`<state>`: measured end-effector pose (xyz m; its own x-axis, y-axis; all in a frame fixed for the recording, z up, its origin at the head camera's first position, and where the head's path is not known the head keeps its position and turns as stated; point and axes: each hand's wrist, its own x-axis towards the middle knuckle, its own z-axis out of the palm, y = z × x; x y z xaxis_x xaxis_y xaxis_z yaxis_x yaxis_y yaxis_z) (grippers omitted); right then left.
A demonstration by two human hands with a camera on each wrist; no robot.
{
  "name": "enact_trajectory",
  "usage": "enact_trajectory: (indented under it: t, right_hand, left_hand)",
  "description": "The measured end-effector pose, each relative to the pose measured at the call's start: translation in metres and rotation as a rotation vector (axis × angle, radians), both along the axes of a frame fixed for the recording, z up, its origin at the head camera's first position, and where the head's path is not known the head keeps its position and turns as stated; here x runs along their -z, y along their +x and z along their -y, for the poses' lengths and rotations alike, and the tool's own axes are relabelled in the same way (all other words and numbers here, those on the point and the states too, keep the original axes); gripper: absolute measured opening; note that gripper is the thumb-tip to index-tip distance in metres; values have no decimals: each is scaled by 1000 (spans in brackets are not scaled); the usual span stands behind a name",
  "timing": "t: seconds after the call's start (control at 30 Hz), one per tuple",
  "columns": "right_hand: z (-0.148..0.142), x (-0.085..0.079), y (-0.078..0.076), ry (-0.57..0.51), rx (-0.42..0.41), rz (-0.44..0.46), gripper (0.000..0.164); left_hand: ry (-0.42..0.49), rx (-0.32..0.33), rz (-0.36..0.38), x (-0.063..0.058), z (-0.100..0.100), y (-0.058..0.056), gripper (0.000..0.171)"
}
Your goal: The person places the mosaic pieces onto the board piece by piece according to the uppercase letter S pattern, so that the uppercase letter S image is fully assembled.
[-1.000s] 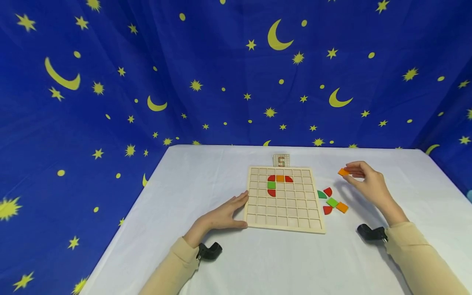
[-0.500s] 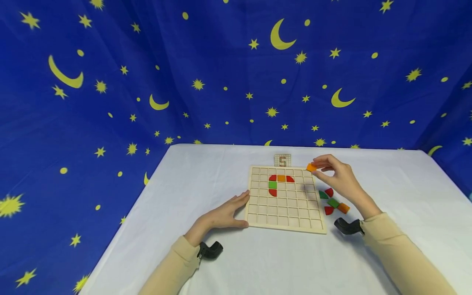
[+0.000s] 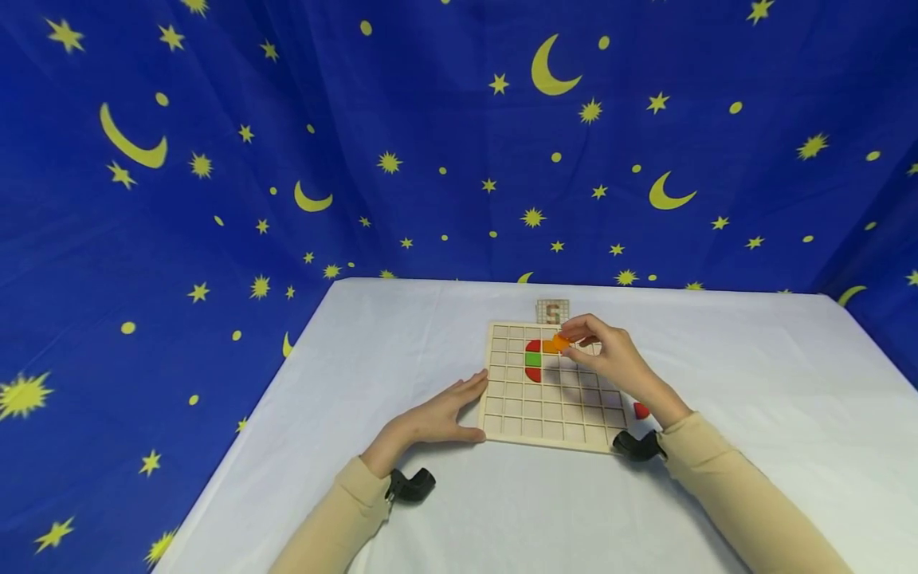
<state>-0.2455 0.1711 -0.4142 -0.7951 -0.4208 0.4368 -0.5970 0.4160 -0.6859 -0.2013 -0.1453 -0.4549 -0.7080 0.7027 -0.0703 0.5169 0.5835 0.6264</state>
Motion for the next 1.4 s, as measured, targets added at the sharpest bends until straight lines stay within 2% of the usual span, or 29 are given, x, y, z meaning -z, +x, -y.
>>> enact_trajectory:
  t: [0.2, 0.33, 0.5, 0.67, 1.0, 1.2, 1.3, 1.4]
  right_hand:
    - [1, 16, -4, 22, -65, 18, 33]
    - [1, 24, -6, 63, -115, 69, 30]
    - [0, 37, -7, 126, -120, 157, 29]
    - [1, 44, -7, 156, -130, 150, 30]
    - [5, 46, -6, 201, -115, 116, 28]
    - [5, 48, -7, 190, -112, 107, 28]
    - [7, 41, -4, 162, -106, 90, 26]
    - [9, 26, 0, 126, -89, 60, 26]
  left_hand:
    - [2, -3, 9, 0, -1, 0, 89]
    - [-11, -9, 7, -1, -1, 0, 89]
    - [-9, -7, 12, 0, 0, 0, 90]
    - [-10, -3, 9, 1, 1, 0, 90]
    - [3, 9, -3, -2, 1, 0, 90]
    - [15, 12, -8, -1, 1, 0, 90]
    - [8, 10, -8, 0, 1, -1, 90]
    - [8, 9, -9, -1, 1, -1, 90]
